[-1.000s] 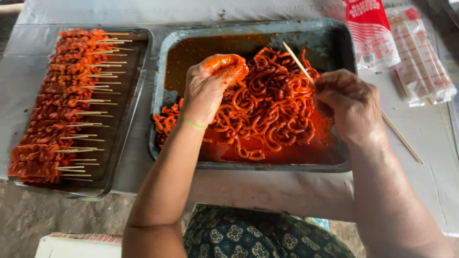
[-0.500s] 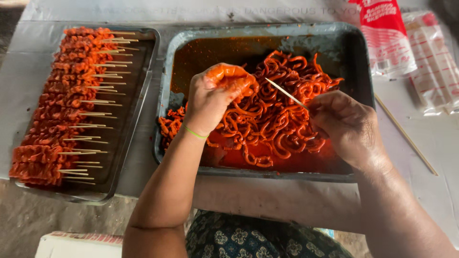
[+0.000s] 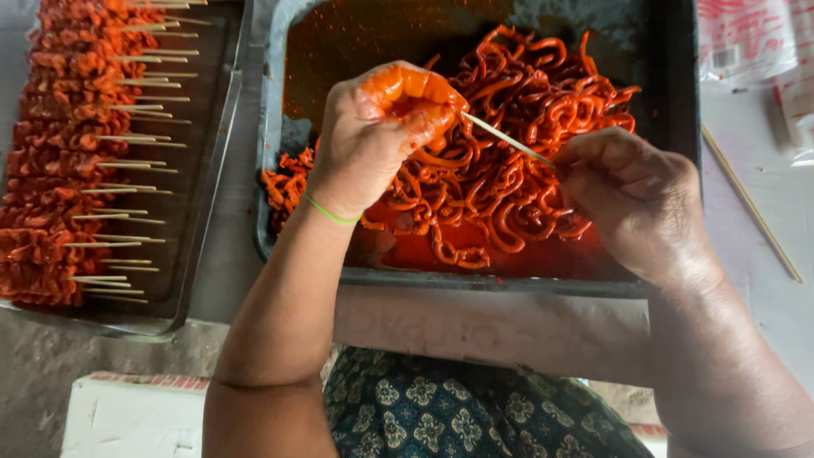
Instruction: The person is skewering marinated pieces of food onto bamboo sticks by hand and placing them onto a metal tray.
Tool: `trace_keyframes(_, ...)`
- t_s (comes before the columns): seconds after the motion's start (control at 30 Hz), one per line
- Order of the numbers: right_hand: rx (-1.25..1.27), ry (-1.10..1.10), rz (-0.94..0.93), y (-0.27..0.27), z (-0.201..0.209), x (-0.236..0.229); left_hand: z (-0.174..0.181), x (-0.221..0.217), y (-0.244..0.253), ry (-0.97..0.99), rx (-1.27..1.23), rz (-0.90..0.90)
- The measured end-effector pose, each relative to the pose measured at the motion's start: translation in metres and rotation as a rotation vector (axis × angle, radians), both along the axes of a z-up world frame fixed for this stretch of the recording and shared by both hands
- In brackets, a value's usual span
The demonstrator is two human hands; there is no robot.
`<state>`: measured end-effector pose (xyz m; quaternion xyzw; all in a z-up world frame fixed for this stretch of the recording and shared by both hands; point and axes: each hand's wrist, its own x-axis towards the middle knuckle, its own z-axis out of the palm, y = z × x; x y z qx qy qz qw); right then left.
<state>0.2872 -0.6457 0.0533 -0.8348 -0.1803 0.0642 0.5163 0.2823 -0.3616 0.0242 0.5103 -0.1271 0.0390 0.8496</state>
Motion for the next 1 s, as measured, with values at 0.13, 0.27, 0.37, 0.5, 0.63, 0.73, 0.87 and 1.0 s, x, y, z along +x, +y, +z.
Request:
trace_keyframes(0.13, -0.005, 0.024, -0.003, 0.0, 0.002, -0.002, 0.001, -0.003, 0.001, -0.032, 0.102, 0.01)
trace_keyframes(0.27, -0.057, -0.016, 0.005, 0.001, 0.001, -0.001, 0.007, -0.004, 0.002, 0.006, 0.174, 0.003)
trace_keyframes(0.37, -0.061, -0.023, 0.012, 0.0, 0.001, 0.0, 0.008, -0.004, 0.0, -0.017, 0.193, 0.011)
trace_keyframes(0.5, -0.048, -0.011, 0.005, -0.003, -0.001, 0.002, 0.007, -0.003, 0.002, -0.027, 0.205, 0.012)
trace_keyframes(0.63, -0.057, -0.057, 0.025, -0.006, 0.0, 0.001, 0.01, -0.002, 0.005, -0.015, 0.22, 0.012)
trace_keyframes(0.73, -0.109, -0.053, 0.029, -0.004, 0.002, 0.001, 0.01, -0.001, 0.005, -0.018, 0.224, 0.009)
trace_keyframes(0.87, -0.068, 0.002, 0.021, -0.001, 0.004, 0.001, 0.009, -0.002, 0.005, -0.052, 0.234, -0.009)
trace_keyframes(1.0, -0.084, 0.032, 0.001, 0.0, 0.006, 0.001, 0.01, -0.002, 0.004, -0.045, 0.186, -0.03)
